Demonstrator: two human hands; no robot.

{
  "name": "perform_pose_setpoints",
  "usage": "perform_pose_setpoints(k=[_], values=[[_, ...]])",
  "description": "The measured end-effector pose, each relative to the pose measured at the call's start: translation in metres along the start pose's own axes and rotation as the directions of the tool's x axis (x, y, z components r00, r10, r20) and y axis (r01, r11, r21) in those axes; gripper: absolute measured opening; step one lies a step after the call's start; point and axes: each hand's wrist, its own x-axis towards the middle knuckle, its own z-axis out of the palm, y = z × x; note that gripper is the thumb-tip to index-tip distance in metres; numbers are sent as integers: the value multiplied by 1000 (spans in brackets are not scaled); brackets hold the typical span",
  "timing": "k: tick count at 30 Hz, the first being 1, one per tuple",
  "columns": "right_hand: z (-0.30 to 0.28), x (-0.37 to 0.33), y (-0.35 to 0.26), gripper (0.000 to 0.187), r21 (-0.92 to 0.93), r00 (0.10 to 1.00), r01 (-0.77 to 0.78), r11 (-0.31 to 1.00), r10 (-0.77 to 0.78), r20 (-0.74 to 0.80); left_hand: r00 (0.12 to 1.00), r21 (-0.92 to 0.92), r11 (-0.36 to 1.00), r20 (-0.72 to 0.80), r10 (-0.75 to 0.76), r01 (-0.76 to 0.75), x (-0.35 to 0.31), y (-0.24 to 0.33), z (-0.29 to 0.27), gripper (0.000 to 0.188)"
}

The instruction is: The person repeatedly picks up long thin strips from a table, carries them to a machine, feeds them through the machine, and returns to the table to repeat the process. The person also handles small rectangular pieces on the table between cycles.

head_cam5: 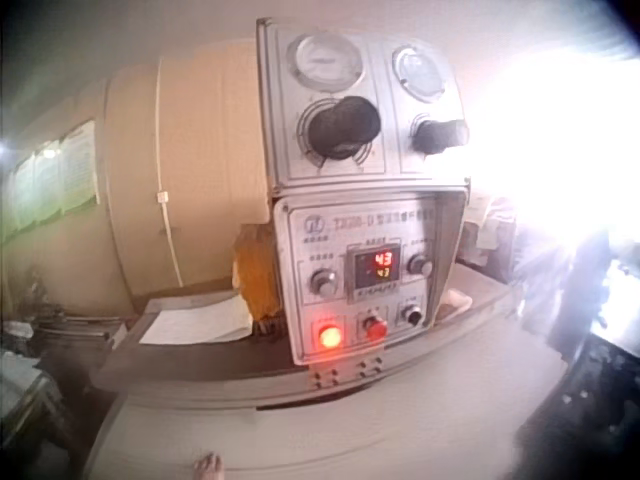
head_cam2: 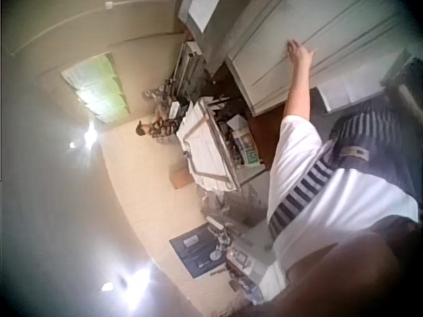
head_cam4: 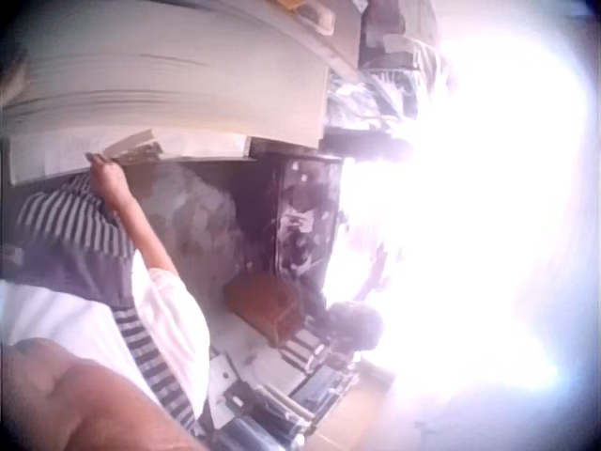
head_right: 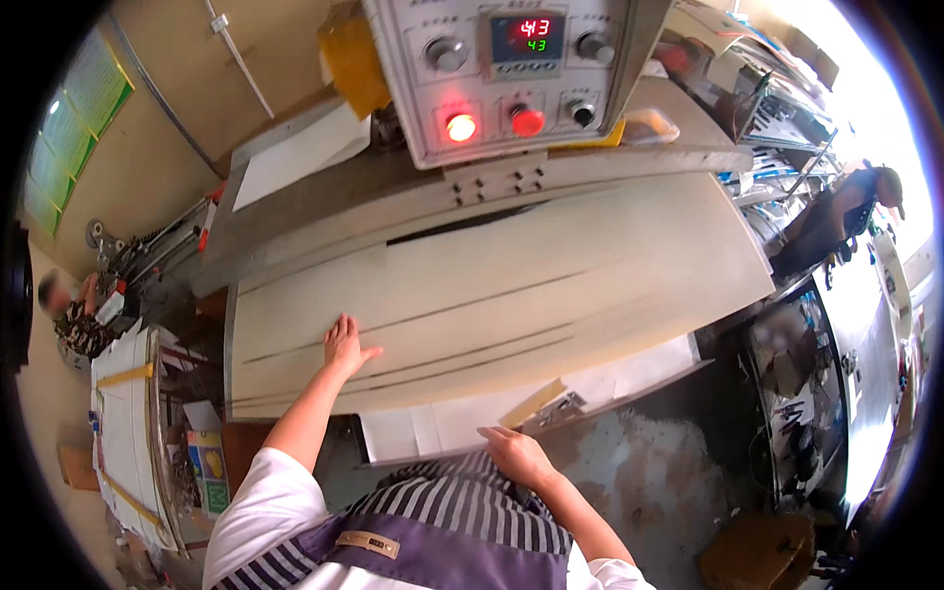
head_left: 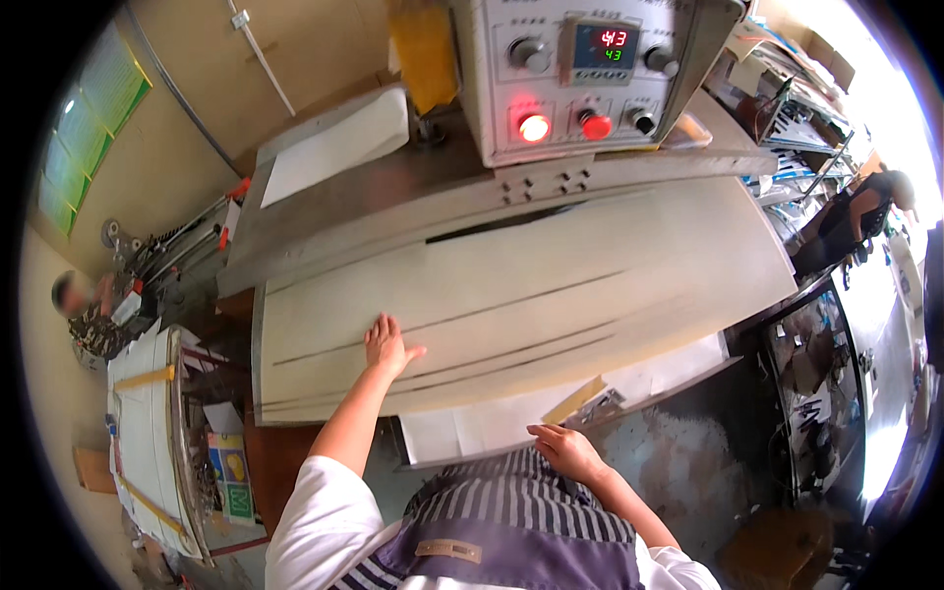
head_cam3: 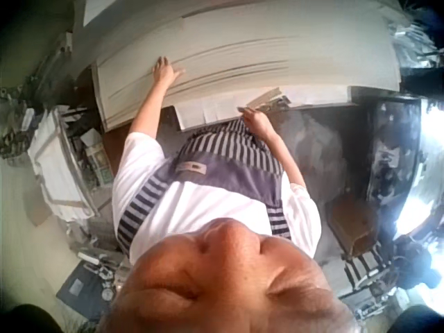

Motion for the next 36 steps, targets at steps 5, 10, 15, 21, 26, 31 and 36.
perform_pose_setpoints(k=[5,10,15,21,26,31,36], values=[[31,-35,-5,31,-68,996,-83,994,80,-41,964,-367,899,-203,174,-240,15,-82,14,79],[46,-43,-24,30,-87,978,-184,979,173,-116,977,-238,967,-209,37,-88,12,-169,12,29],[57,-39,-45,33,-103,970,-241,965,235,-71,951,-337,890,-148,273,-308,22,-149,-6,12],[55,-68,-46,35,-91,939,-318,944,301,-164,839,-670,545,-231,492,-504,-40,11,-85,13],[29,-105,-36,49,183,861,-302,936,350,-369,757,-979,112,-59,651,-172,-113,167,-130,24],[-23,-153,-34,75,487,739,-23,873,343,-580,327,-941,-234,-148,933,243,-220,336,-131,26],[-80,-254,-13,15,554,449,63,830,472,-758,-34,-894,-318,-346,938,315,-330,493,-88,30]])
